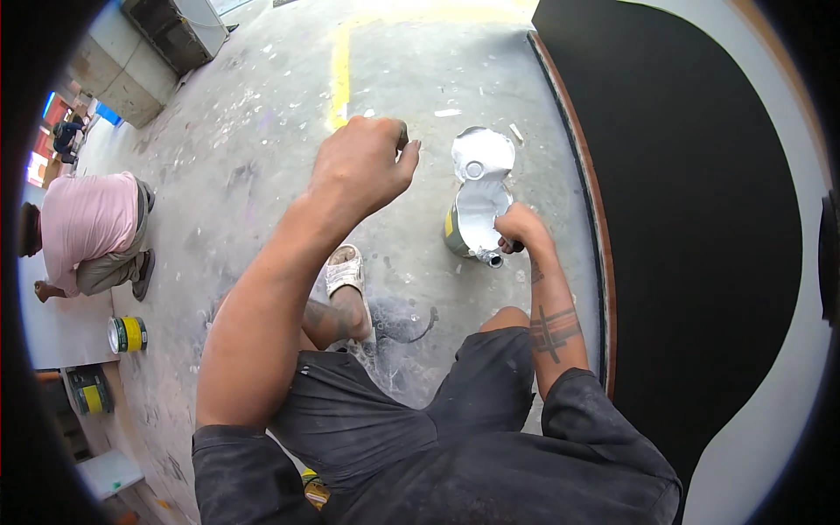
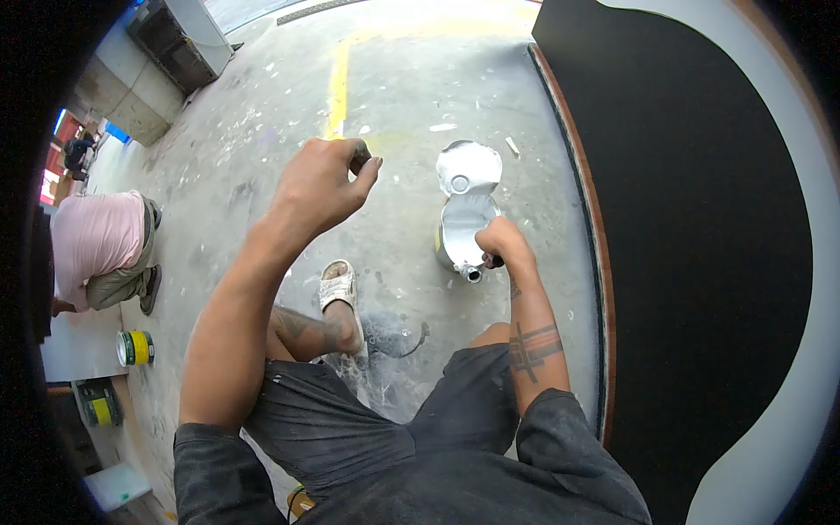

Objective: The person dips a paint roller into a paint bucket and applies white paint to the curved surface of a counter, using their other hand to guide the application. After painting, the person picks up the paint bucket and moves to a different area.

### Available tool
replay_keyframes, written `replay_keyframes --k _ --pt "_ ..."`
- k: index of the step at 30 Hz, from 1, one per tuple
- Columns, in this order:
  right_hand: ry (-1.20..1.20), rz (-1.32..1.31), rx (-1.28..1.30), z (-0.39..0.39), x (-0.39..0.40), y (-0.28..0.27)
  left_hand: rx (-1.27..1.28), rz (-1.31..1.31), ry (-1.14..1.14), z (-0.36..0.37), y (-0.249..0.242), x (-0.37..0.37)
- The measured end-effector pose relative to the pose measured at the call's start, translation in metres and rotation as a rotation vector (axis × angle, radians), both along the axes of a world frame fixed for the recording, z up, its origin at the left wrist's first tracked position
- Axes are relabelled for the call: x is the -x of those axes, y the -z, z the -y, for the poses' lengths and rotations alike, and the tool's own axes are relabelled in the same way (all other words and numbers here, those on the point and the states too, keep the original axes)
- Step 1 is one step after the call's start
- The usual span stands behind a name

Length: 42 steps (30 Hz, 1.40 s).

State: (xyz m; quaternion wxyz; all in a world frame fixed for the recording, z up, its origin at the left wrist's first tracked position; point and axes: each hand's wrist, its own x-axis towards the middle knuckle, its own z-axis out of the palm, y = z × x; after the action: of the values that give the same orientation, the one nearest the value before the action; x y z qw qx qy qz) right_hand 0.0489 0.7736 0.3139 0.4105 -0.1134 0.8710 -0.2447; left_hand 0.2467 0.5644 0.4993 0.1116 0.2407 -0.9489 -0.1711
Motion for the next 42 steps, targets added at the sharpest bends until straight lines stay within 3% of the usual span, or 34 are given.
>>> replay_keyframes --k 14,17,23,26,28,30,32,33,35,36,38,42 --pt "-0.059 -0.016 -0.063 0.02 0.008 0.011 0.003 0.013 0.01 -0.002 -0.004 -0.002" --pt "-0.273 -0.039 -0.12 0.023 0.033 0.05 -0.007 0.044 0.005 -0.003 -0.007 -0.002" --pt "-0.33 0.092 -0.259 0.029 0.051 0.067 0.006 0.002 0.032 0.002 0.004 -0.003" --pt "-0.386 0.028 -0.239 0.025 0.052 0.059 -0.01 -0.004 0.046 0.001 0.004 -0.004" --pt "-0.401 -0.022 -0.183 0.025 0.024 -0.002 -0.042 0.015 0.061 -0.001 0.001 -0.004" --pt "-0.334 -0.081 -0.219 0.017 0.032 0.016 -0.077 0.051 0.052 0.0 0.003 -0.001" --pt "-0.594 -0.146 -0.274 0.008 0.072 0.068 -0.048 -0.012 0.054 0.001 0.014 0.003" --pt "-0.432 -0.12 -0.198 0.014 0.044 0.024 -0.058 0.023 0.071 0.0 0.011 0.004" --pt "-0.592 -0.203 -0.229 0.008 0.072 0.064 -0.055 0.023 0.065 -0.004 0.017 0.011" --pt "-0.449 -0.115 -0.13 0.016 0.059 0.049 -0.041 -0.007 0.07 -0.007 0.017 0.01" --pt "-0.31 0.028 -0.131 0.015 0.09 0.103 -0.011 -0.018 0.059 -0.008 0.023 0.01" --pt "-0.369 0.058 -0.308 0.025 0.107 0.139 0.028 -0.053 0.087 -0.008 0.022 0.009"
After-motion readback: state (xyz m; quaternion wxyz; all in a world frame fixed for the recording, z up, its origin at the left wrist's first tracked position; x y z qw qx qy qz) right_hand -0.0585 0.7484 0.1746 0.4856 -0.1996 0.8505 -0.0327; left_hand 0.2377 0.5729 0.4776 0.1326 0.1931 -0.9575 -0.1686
